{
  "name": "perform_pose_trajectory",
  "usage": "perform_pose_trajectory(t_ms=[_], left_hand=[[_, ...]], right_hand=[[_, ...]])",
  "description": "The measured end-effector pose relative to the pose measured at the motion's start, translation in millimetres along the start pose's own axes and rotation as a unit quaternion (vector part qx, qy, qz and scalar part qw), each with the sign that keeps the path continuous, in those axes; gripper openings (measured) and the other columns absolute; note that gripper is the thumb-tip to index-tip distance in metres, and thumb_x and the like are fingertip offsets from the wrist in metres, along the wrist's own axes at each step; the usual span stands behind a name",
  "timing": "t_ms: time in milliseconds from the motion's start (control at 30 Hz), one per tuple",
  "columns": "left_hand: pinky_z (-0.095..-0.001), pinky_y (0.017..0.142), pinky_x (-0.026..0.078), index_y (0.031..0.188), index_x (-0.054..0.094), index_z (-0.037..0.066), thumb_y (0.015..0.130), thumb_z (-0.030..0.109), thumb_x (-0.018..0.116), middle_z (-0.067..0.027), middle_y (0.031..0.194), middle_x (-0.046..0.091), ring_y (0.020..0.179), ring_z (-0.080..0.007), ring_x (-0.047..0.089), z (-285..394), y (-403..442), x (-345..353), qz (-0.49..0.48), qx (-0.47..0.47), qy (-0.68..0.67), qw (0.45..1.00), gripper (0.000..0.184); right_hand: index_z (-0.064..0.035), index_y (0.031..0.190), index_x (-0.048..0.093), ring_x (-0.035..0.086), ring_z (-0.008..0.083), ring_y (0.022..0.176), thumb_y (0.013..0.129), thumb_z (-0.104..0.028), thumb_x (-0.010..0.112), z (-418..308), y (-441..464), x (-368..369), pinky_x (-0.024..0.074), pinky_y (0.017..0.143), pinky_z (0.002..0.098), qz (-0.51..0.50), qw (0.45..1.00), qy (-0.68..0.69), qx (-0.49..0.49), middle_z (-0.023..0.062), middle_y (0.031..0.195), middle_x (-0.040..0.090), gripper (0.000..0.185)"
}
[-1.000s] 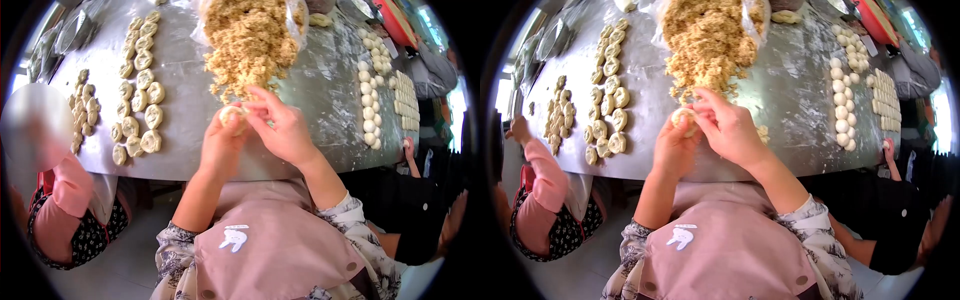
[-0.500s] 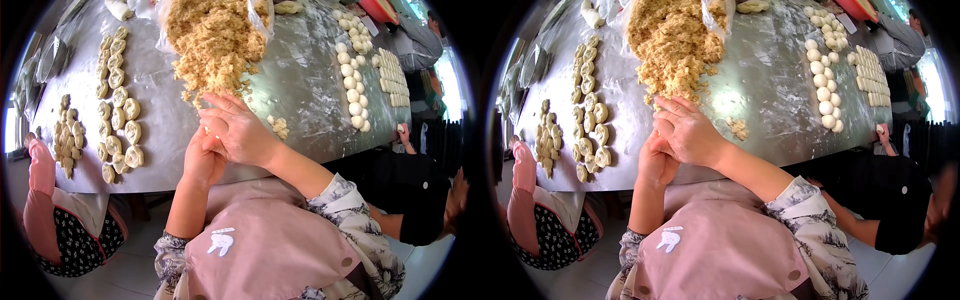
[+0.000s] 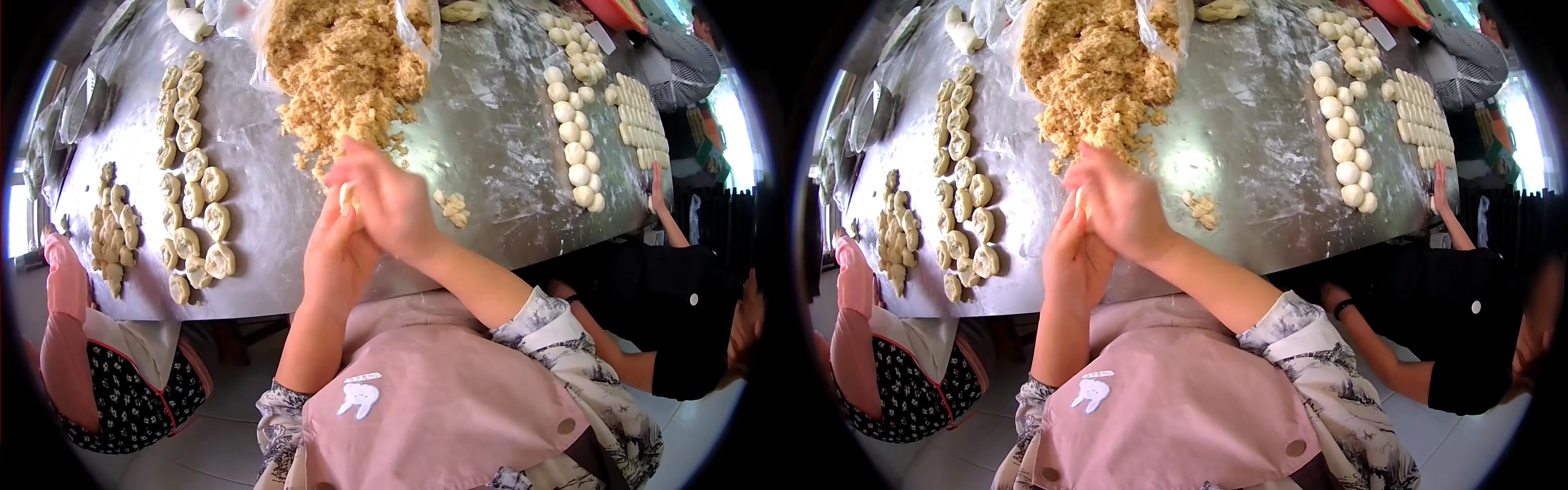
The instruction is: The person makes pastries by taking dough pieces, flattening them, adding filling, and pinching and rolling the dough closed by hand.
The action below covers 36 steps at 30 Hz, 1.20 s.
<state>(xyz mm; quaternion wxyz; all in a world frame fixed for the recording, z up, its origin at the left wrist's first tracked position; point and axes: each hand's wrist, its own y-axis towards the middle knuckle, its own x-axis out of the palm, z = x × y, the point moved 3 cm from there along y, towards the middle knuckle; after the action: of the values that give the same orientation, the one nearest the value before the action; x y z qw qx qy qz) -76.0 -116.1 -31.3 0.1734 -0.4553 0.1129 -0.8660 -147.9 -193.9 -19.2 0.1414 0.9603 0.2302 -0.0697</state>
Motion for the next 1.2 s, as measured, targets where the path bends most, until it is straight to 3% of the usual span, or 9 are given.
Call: perform_pose_trajectory(t_ms=[200, 333, 467, 500, 567, 667, 733, 833, 1200], left_hand=[[-0.0321, 0.098, 0.042, 0.131, 0.05, 0.002, 0.102, 0.013, 0.043, -0.0115, 0.129, 0.055, 0.117, -0.0172, 0.052, 9.3, 4.4, -0.4, -0.041, 0.266, 0.38, 0.885, 0.032], [-0.0312, 0.091, 0.044, 0.114, 0.064, 0.0, 0.1, 0.013, 0.047, -0.013, 0.112, 0.06, 0.104, -0.0213, 0.056, 13.9, 1.4, -1.5, -0.004, 0.388, 0.457, 0.801, 0.025], [-0.0369, 0.102, 0.036, 0.128, 0.057, -0.001, 0.101, 0.048, 0.022, -0.0199, 0.14, 0.038, 0.12, -0.0249, 0.044, 11.2, 4.9, 1.0, -0.029, 0.374, 0.493, 0.785, 0.066], [-0.039, 0.105, 0.034, 0.134, 0.052, -0.003, 0.098, 0.062, 0.009, -0.022, 0.152, 0.025, 0.125, -0.0257, 0.041, 10.3, 6.1, 0.5, -0.026, 0.366, 0.512, 0.776, 0.086], [-0.0437, 0.111, 0.027, 0.148, 0.024, -0.004, 0.083, 0.077, -0.004, -0.0224, 0.158, -0.002, 0.142, -0.0335, 0.017, 8.2, 3.4, 5.8, -0.052, 0.286, 0.537, 0.792, 0.107], [-0.0455, 0.114, 0.015, 0.148, 0.003, -0.008, 0.097, 0.059, 0.013, -0.0272, 0.15, 0.023, 0.144, -0.0396, 0.0, 4.1, 15.2, 9.4, -0.061, 0.272, 0.532, 0.8, 0.085], [-0.0436, 0.114, 0.015, 0.148, -0.002, -0.008, 0.102, 0.052, 0.021, -0.0276, 0.148, 0.033, 0.143, -0.0394, 0.004, 11.5, 25.0, 17.1, -0.074, 0.238, 0.503, 0.827, 0.079], [-0.0382, 0.108, 0.032, 0.149, 0.013, -0.003, 0.102, 0.052, 0.023, -0.0234, 0.145, 0.037, 0.133, -0.0314, 0.037, 18.8, 28.6, 33.5, -0.08, 0.136, 0.418, 0.895, 0.073], [-0.0246, 0.081, 0.05, 0.123, 0.059, -0.003, 0.104, 0.03, 0.044, -0.0046, 0.102, 0.067, 0.09, -0.0095, 0.06, -13.9, 46.9, 33.7, 0.056, 0.181, 0.238, 0.953, 0.041]], right_hand=[[0.0069, 0.142, 0.031, 0.049, 0.0167, 0.12, 0.102, -0.049, 0.035, 5.5, -4.1, 1.8, 0.0366, 0.105, 0.032, -0.013, 0.949, 0.268, 0.163, 0.0191, 0.134, 0.05, 0.069], [0.011, 0.147, 0.018, 0.014, 0.0297, 0.146, 0.099, -0.053, 0.04, -15.4, -17.5, 11.3, 0.0117, 0.117, 0.0357, -0.061, 0.952, 0.265, 0.137, 0.0237, 0.155, 0.02, 0.083], [0.0043, 0.115, 0.057, 0.06, 0.0202, 0.103, 0.102, -0.043, 0.043, -19.7, -17.3, 12.3, 0.046, 0.089, 0.0322, -0.066, 0.971, 0.156, 0.167, 0.013, 0.106, 0.064, 0.051], [0.0006, 0.09, 0.06, 0.058, 0.0114, 0.074, 0.103, -0.035, 0.042, -26.5, -14.5, 13.8, 0.0471, 0.068, 0.028, 0.016, 0.95, 0.189, 0.246, 0.0024, 0.076, 0.062, 0.042], [-0.0021, 0.084, 0.062, 0.054, 0.0071, 0.07, 0.103, -0.033, 0.044, -1.9, -14.3, 9.0, 0.0457, 0.062, 0.0257, 0.062, 0.959, 0.16, 0.225, 0.0011, 0.075, 0.061, 0.041], [-0.0009, 0.087, 0.065, 0.053, 0.0087, 0.056, 0.103, -0.029, 0.045, 9.5, -2.1, -9.3, 0.0444, 0.054, 0.0267, 0.058, 0.965, 0.137, 0.214, 0.0016, 0.06, 0.06, 0.038], [0.0019, 0.102, 0.063, 0.064, 0.0155, 0.071, 0.103, -0.031, 0.043, -5.2, 5.9, -17.8, 0.0502, 0.066, 0.0279, 0.084, 0.984, -0.091, 0.128, 0.0091, 0.082, 0.069, 0.039], [0.002, 0.128, 0.051, 0.058, 0.0259, 0.114, 0.104, -0.044, 0.033, 2.0, -3.5, -2.3, 0.0458, 0.094, 0.0337, 0.029, 0.998, -0.053, -0.021, 0.0194, 0.126, 0.058, 0.055], [-0.0053, 0.154, 0.009, 0.006, 0.0201, 0.146, 0.089, -0.077, 0.014, -8.9, 7.3, -5.3, 0.0062, 0.117, 0.0327, -0.019, 0.957, 0.275, 0.087, 0.0143, 0.16, 0.007, 0.096]])
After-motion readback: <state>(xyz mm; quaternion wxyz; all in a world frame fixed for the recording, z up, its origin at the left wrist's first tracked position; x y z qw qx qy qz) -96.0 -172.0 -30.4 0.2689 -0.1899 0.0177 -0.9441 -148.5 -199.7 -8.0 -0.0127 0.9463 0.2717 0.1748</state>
